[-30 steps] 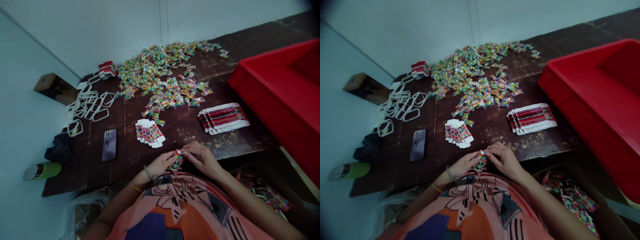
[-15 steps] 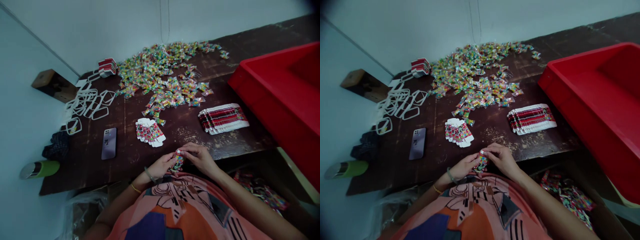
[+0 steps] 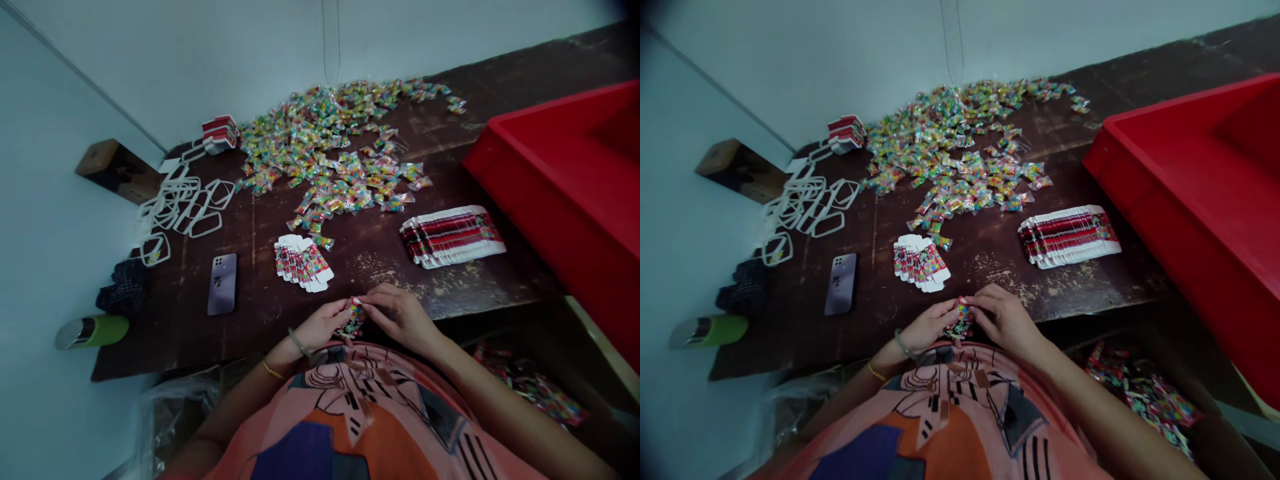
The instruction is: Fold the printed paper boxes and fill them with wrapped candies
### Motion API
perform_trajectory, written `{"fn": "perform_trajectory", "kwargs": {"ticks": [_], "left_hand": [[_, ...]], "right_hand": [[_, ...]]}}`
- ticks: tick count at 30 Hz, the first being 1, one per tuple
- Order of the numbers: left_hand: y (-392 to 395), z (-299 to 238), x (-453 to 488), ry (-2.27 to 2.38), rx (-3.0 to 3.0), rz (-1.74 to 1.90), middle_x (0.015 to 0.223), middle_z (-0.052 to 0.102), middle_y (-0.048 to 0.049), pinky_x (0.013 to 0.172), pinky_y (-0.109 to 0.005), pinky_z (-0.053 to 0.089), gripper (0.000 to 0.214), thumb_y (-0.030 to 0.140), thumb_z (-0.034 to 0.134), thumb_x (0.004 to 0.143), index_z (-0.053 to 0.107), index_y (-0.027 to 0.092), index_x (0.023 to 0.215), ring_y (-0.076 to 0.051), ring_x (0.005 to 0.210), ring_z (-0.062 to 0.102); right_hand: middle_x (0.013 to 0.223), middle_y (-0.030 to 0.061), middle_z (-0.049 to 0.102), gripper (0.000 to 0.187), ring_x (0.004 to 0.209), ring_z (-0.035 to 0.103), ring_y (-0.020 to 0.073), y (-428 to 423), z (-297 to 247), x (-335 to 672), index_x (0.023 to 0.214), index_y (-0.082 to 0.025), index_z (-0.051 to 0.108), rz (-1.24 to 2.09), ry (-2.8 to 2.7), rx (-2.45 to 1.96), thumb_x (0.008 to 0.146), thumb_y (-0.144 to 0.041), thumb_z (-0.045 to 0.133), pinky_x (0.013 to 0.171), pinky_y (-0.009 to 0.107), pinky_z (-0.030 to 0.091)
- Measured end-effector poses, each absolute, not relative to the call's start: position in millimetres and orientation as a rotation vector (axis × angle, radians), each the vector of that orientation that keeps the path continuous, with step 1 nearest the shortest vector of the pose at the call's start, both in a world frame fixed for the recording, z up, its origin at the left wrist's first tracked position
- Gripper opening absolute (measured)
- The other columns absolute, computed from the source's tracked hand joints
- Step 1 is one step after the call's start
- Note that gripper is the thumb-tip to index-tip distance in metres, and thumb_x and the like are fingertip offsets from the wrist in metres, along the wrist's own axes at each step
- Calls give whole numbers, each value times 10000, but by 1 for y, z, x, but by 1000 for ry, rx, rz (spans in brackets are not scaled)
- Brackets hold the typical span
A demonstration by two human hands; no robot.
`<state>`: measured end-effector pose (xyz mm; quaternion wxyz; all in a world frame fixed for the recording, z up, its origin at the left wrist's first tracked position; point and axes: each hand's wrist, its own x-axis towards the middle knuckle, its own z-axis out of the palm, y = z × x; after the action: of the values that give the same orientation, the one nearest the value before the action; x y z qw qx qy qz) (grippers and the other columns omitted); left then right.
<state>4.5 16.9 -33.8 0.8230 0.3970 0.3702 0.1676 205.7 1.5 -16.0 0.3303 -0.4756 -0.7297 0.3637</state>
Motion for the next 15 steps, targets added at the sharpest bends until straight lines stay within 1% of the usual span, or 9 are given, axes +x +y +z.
{"fn": "perform_trajectory", "kwargs": {"ticks": [2, 5, 7, 10, 12, 14, 15], "left_hand": [[14, -33, 8, 803, 773, 375, 897, 560, -30, 538, -224, 505, 497, 467, 616, 804, 556, 194, 1215, -139, 729, 570], [10, -30, 13, 820, 679, 378, 879, 579, -28, 559, -263, 526, 531, 479, 620, 799, 520, 213, 1247, -151, 710, 594], [10, -30, 14, 803, 633, 397, 954, 601, -50, 576, -270, 527, 531, 461, 634, 795, 509, 224, 1254, -181, 772, 622], [11, -33, 13, 784, 602, 462, 1076, 606, -84, 610, -275, 524, 520, 432, 645, 795, 512, 214, 1247, -204, 850, 632], [10, -36, 14, 804, 606, 491, 1105, 605, -96, 624, -285, 522, 528, 431, 641, 798, 505, 204, 1255, -209, 872, 626], [7, -38, 19, 822, 615, 468, 1127, 600, -101, 627, -297, 518, 567, 447, 639, 794, 481, 209, 1284, -216, 882, 620], [6, -37, 23, 821, 625, 443, 1137, 598, -100, 644, -309, 518, 587, 461, 635, 793, 468, 217, 1301, -219, 890, 617]], "right_hand": [[915, 76, 647, 235, 842, 590, 186, 0, -17, 204, 1079, -223, 678, 911, -1922, -1238, 907, -227, 520, 733, 320, 497], [892, 73, 637, 200, 850, 585, 193, -1, -19, 205, 1036, -220, 679, 907, -1862, -1274, 902, -231, 531, 748, 332, 495], [942, 71, 640, 185, 903, 588, 200, -1, -21, 208, 1042, -226, 664, 920, -1762, -1298, 881, -254, 575, 807, 348, 489], [1092, 84, 615, 268, 1048, 562, 222, -4, -27, 207, 1106, -232, 631, 904, -1614, -1331, 843, -285, 632, 917, 384, 452], [1092, 83, 617, 213, 1057, 567, 222, -6, -33, 201, 1045, -227, 656, 938, -1544, -1329, 845, -294, 626, 924, 383, 450], [1020, 70, 646, 138, 983, 605, 208, -7, -38, 196, 920, -214, 681, 1033, -1442, -1325, 847, -314, 620, 882, 363, 475], [989, 63, 660, 141, 945, 622, 202, -7, -38, 196, 873, -207, 682, 1098, -1383, -1327, 840, -332, 626, 860, 354, 489]]}}
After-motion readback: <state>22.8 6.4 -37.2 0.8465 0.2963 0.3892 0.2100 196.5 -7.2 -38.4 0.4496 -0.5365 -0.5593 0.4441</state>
